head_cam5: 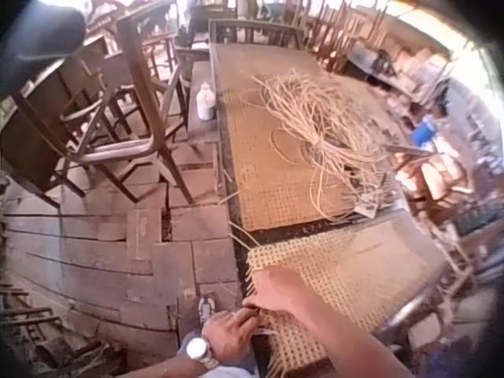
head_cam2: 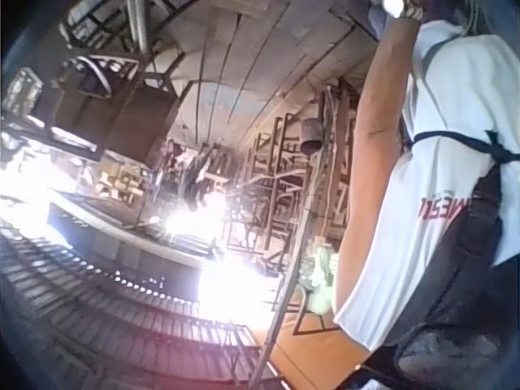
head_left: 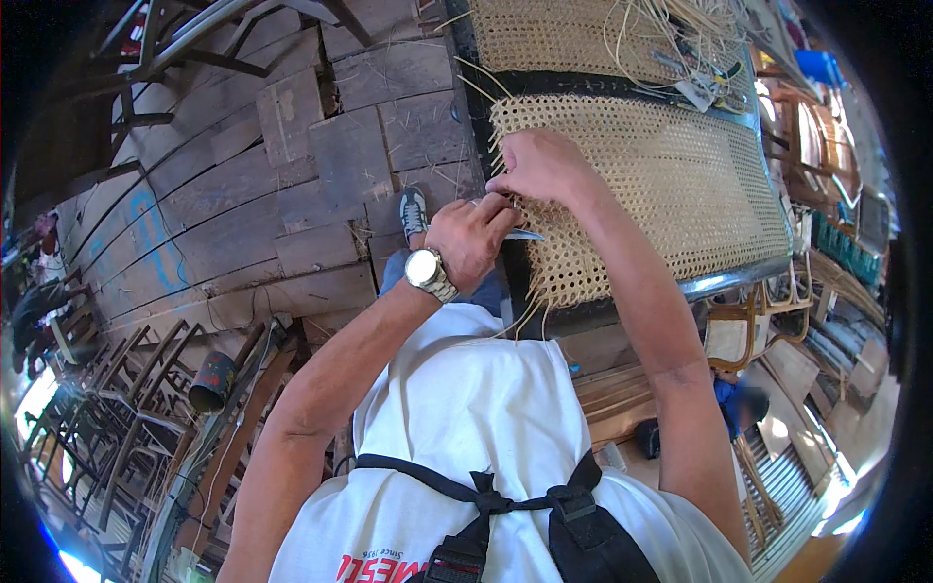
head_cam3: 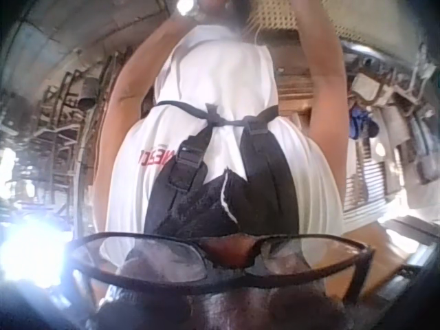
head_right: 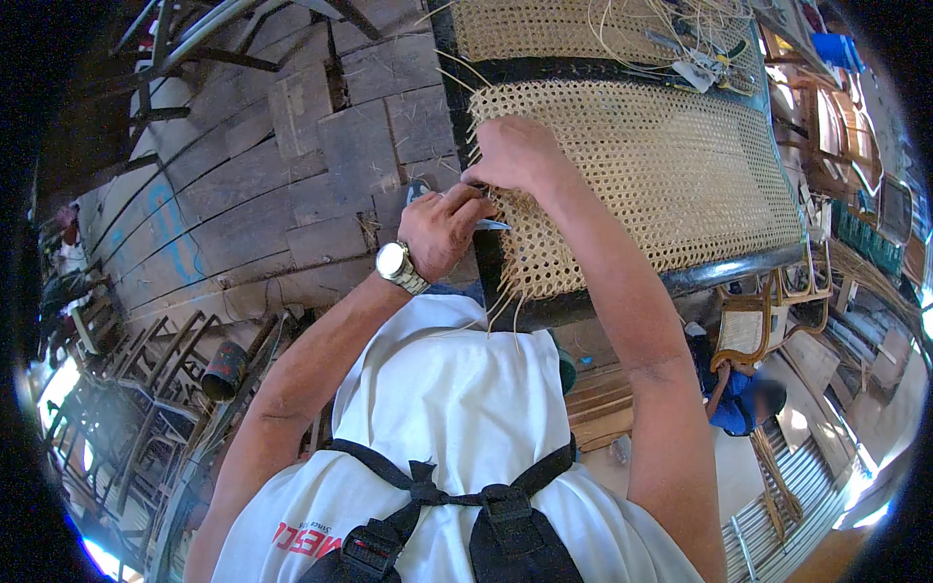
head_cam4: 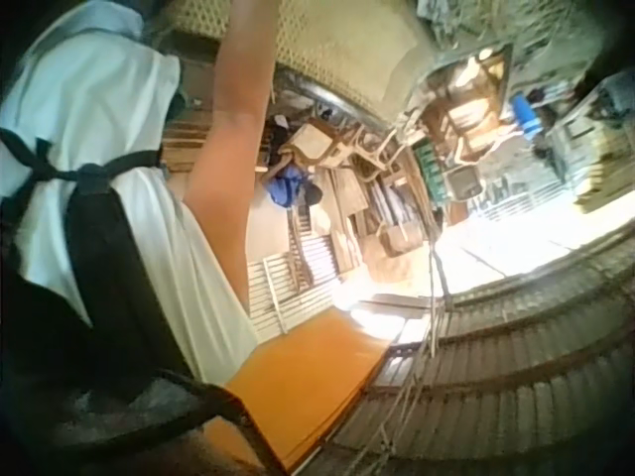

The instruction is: The recorder is weaving a rattan chair seat using strips of material and various hand tools.

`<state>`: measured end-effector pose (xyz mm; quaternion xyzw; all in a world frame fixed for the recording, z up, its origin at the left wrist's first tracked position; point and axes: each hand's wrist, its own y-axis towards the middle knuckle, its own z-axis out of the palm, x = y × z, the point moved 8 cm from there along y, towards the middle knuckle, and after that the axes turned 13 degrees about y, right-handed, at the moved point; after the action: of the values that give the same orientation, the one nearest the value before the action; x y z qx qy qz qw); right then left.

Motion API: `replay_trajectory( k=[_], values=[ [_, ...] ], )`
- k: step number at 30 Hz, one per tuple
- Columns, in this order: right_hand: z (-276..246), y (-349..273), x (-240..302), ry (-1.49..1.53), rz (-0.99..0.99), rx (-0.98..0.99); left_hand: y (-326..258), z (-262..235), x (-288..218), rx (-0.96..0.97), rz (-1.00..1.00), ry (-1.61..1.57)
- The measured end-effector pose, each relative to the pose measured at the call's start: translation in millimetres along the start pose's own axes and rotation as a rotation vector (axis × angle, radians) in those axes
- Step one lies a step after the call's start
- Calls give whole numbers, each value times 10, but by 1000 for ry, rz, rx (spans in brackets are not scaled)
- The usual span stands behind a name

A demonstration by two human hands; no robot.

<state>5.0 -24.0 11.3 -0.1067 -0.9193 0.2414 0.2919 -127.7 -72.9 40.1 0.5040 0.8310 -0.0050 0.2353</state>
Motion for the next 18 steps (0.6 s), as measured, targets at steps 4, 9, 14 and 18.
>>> replay_trajectory(
  k=[4,9,14,18],
  values=[
    [34,18,-142,151,45,150,32,-10,45,-27,-42,-59],
    [100,-91,-244,168,-47,70,172,232,613,67,-472,-219],
    [90,-319,-135,161,-290,-234,437,645,1089,279,-696,-166],
    [-22,-527,-75,148,-414,-350,516,589,948,94,-685,-32]
  ],
)
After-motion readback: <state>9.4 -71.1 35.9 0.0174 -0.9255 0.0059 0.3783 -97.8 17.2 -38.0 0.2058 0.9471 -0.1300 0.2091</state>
